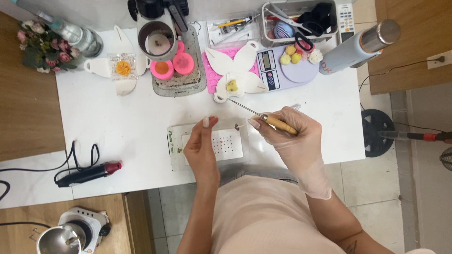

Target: Inserting a wick into a flower-shaped wax candle and securing it.

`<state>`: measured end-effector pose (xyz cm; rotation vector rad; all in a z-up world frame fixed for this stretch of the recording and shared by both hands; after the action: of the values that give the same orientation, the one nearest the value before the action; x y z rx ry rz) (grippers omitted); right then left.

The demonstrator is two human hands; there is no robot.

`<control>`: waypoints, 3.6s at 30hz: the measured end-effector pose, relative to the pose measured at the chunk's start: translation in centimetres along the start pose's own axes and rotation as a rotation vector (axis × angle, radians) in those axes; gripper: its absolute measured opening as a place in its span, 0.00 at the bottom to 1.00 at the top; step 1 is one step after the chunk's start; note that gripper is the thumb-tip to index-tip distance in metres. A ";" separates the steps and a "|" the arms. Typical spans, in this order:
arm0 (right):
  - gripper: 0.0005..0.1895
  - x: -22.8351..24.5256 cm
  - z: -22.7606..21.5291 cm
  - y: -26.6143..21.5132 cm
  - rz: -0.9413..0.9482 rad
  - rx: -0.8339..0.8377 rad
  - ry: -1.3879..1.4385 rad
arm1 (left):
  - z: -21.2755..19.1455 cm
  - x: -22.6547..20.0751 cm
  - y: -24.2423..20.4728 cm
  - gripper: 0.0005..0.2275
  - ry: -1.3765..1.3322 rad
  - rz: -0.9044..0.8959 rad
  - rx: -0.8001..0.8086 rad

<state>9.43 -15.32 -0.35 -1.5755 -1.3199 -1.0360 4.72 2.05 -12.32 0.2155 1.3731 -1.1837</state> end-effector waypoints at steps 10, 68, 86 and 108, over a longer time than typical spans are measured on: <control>0.06 -3.4 -0.5 2.2 0.233 0.068 0.077 | 4.2 -4.2 -2.8 0.12 0.674 0.801 0.198; 0.12 -22.7 8.1 16.4 0.116 0.340 -0.125 | 2.7 29.5 18.0 0.14 -0.541 -0.830 -0.154; 0.21 -24.7 11.1 20.5 -0.287 0.619 -0.658 | 6.4 29.1 20.8 0.09 -0.111 -0.898 -0.613; 0.19 -5.0 2.1 9.4 0.128 0.150 -0.087 | 8.0 3.6 4.2 0.13 -0.201 0.149 0.262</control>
<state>18.34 -16.09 -6.52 -1.5841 -1.3054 -0.7801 11.99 -3.70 -15.22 0.3685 1.0086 -1.2229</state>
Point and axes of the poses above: each hand's wrist, its own y-axis towards the middle knuckle, its own z-axis out of the palm, x = y × z, the point moved 3 cm from there along y, towards the middle knuckle, and after that the axes turned 6 degrees about -x, right-handed, at the moved point
